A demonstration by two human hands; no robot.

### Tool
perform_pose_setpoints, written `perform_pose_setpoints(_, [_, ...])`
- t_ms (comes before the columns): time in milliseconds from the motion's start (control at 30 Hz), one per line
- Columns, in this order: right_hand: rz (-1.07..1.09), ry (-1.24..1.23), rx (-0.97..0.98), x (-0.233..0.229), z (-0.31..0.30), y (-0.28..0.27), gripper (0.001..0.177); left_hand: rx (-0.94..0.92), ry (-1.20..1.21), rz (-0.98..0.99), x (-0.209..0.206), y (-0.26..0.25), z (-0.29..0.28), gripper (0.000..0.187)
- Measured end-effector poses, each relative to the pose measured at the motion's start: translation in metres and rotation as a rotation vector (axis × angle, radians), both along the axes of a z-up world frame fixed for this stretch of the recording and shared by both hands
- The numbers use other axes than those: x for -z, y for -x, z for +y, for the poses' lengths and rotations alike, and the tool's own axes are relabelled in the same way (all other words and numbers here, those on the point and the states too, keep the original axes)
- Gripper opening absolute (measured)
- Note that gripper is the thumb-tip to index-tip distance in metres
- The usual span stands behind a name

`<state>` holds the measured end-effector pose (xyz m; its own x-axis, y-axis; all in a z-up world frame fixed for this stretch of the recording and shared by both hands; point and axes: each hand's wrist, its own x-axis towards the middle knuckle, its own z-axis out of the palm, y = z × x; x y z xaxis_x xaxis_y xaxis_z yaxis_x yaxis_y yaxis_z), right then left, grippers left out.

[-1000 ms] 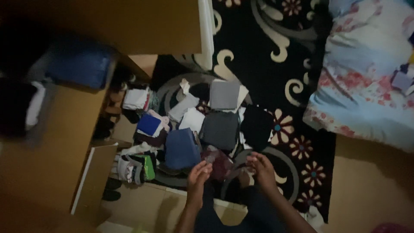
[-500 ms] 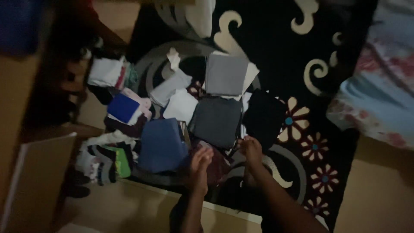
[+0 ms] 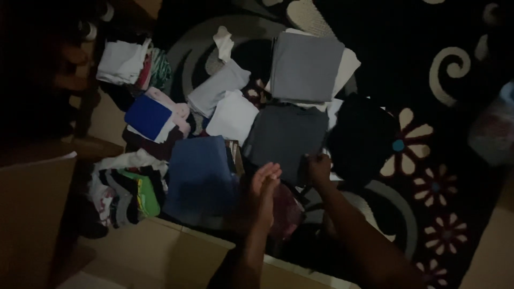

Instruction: The person puts away folded clothes by picking them up from the floor and stacking them onto a wardrobe shelf by hand.

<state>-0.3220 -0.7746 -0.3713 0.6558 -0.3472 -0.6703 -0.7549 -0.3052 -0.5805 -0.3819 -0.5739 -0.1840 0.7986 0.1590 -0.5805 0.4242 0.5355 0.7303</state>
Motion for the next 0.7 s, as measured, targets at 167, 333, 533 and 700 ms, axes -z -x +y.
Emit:
perform_pose_setpoints(167, [-0.103,-0.115,-0.029,-0.026,0.012,-0.019,0.07,-0.072,0.035,0.108,0.002,-0.004,0.006,0.057])
perform_pose_setpoints(333, [0.402,-0.283,0.118,-0.081,0.017,-0.051,0.064,-0.111,0.08,0.127,-0.001,-0.007,0.008,0.054])
perform_pose_setpoints(533, [0.207,-0.558,0.145,-0.077,0.017,-0.035,0.057,-0.144,0.111,0.153,0.007,-0.008,0.007,0.052])
perform_pose_setpoints(700, [0.063,-0.465,0.247,-0.065,0.003,-0.003,0.037,-0.13,0.076,0.129,0.007,0.009,0.012,0.051])
